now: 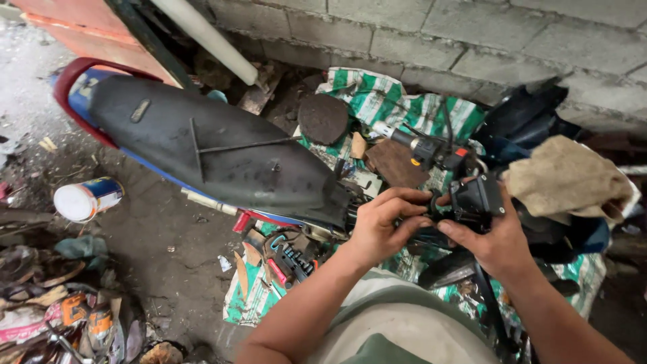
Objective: Repairing or adjusting the handlebar and brake assembly of a motorcycle using a T-handle wrench
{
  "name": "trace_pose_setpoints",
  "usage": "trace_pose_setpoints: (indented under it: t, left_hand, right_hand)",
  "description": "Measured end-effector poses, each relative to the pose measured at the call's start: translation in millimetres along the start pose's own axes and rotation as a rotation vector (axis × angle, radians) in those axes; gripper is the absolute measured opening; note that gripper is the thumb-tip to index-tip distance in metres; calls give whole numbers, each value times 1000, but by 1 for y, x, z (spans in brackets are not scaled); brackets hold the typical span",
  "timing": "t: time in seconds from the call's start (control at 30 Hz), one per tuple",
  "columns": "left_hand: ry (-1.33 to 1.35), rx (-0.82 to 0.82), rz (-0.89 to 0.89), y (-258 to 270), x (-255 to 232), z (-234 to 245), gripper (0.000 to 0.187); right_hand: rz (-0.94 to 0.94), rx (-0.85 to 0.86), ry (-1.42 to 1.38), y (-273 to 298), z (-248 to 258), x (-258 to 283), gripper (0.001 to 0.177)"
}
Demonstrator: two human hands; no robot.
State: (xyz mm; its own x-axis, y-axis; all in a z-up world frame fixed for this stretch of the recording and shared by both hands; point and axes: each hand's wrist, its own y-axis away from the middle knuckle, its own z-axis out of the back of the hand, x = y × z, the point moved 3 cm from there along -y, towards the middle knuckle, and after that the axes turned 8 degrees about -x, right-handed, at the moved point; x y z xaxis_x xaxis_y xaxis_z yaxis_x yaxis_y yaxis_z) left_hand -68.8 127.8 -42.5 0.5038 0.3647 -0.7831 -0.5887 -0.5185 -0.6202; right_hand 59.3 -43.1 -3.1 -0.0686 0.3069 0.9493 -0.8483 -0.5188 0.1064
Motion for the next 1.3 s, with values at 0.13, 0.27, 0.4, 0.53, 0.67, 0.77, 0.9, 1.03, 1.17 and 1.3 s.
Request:
trace_pose_setpoints:
  t: [0.13,0.27,0.4,0.53,0.67,0.77,0.9,1.03,1.17,1.3]
  left_hand:
    - [-59,-11,19,2,-1,4,27]
    - [-19,-1,30,-1,-3,10,15]
    - [-90,-142,40,-2,0,13,14]
    - [-88,-71,39,-4,-7,27,23]
    - [-49,-58,20,-2,-6,31,13]
    - [-29,-142,50,-3,-3,30,19]
    - [-60,-130,28,0,-4,35,24]
    - [-39,-20,15,-1,-11,34,22]
    - [2,-99,106,1,-6,29,12]
    - [224,-258,414,21,31,12,11]
  right_hand:
    - [-55,-41,-9,-8,2,-19,71]
    - [-33,-17,-9,-14,-5,-12,74]
    - [-61,41,-136,-17,-22,-4,73]
    - [-31,41,-70,-22,-30,2,71]
    - [8,89,-171,-21,-36,-3,70]
    - [9,104,-117,-19,-39,1,70]
    - [-10,69,77,-17,-42,10,72]
    - [-31,3,107,-16,-40,10,67]
    - [-8,8,128,-16,-39,9,72]
    - [-31,2,-11,-17,-41,4,68]
